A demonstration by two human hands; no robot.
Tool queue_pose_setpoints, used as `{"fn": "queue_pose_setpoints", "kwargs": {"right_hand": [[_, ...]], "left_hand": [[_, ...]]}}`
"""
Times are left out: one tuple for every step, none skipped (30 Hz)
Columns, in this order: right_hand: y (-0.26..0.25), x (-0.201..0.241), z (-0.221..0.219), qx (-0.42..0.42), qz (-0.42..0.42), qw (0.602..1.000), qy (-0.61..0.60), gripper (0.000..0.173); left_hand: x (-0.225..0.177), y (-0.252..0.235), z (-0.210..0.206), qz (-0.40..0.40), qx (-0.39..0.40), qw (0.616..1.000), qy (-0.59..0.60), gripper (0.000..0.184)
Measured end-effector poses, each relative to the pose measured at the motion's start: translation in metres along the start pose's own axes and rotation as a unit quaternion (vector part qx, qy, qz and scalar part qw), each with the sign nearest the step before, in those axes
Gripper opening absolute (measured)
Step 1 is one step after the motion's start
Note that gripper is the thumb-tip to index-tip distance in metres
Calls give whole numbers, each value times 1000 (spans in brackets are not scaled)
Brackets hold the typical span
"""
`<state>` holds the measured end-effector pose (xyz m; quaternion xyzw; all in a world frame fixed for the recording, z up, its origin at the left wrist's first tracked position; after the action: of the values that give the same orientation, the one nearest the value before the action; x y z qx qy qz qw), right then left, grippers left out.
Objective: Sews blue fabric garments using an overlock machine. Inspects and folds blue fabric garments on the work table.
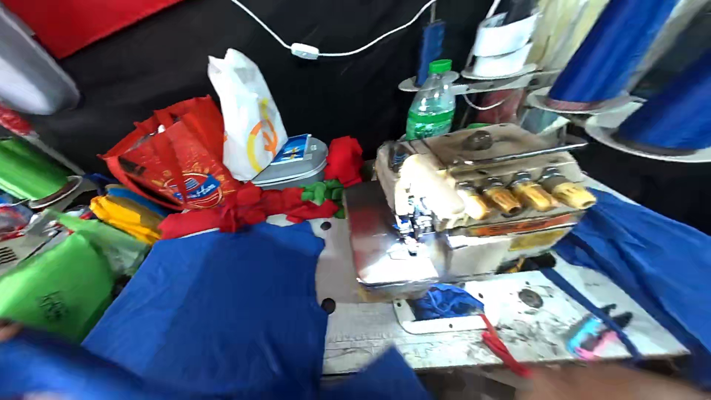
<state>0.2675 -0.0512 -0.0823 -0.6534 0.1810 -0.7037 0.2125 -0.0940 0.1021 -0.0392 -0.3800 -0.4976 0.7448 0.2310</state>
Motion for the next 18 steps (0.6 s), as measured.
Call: {"fn": "queue_pose_setpoints", "kwargs": {"right_hand": [[-6,-11,17,-92,-26,992,76,13],[-12,-31,34,-185,-47,971,141,18],[-17,-54,47,-253,-73,947,182,27],[-22,-75,55,-297,-104,929,194,34],[-25,-90,60,-323,-129,918,189,38],[-27,-99,62,-336,-144,913,183,40],[-28,-105,62,-345,-149,910,177,41],[-28,-108,61,-349,-147,910,171,41],[-28,-109,60,-349,-144,911,164,41],[-28,-110,60,-346,-140,913,164,41],[-29,-110,60,-344,-135,914,164,39],[-30,-111,62,-341,-134,917,157,39],[-28,-112,66,-338,-129,920,149,38],[-24,-112,71,-343,-117,922,134,38],[-17,-112,78,-351,-98,925,109,37],[-9,-112,86,-366,-77,924,80,36],[0,-111,94,-390,-66,916,60,35],[11,-111,99,-409,-66,908,55,34]], "left_hand": [[12,-2,-20,15,-24,999,17,26],[31,-5,-46,7,-7,1000,0,30],[47,-7,-76,14,41,998,-35,38],[56,-5,-106,41,111,991,-58,51],[59,2,-133,71,172,981,-61,60],[52,12,-154,83,209,973,-48,63],[30,24,-170,65,230,971,-27,60],[-2,39,-181,26,242,970,-2,54],[-39,56,-188,-19,243,969,29,45],[-75,72,-192,-57,241,966,73,35],[-104,87,-198,-89,250,957,115,28],[-125,99,-204,-117,258,949,141,27],[-136,107,-210,-134,261,944,149,28],[-138,111,-214,-138,253,946,145,30],[-134,111,-216,-132,245,951,135,30],[-129,109,-216,-121,239,955,129,30],[-124,107,-215,-111,234,957,128,30],[-121,106,-213,-105,231,959,129,30]]}}
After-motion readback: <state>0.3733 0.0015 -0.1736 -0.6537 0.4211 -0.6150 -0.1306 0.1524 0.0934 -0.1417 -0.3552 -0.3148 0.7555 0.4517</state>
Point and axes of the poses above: each hand's wrist, its own y-axis away from the middle knuckle, its own z-axis out of the back of the hand, x = y × z, the point moved 8 cm from there along -y, towards the middle knuckle, and after that the axes turned 1 degree about -z, right-handed, at the moved point
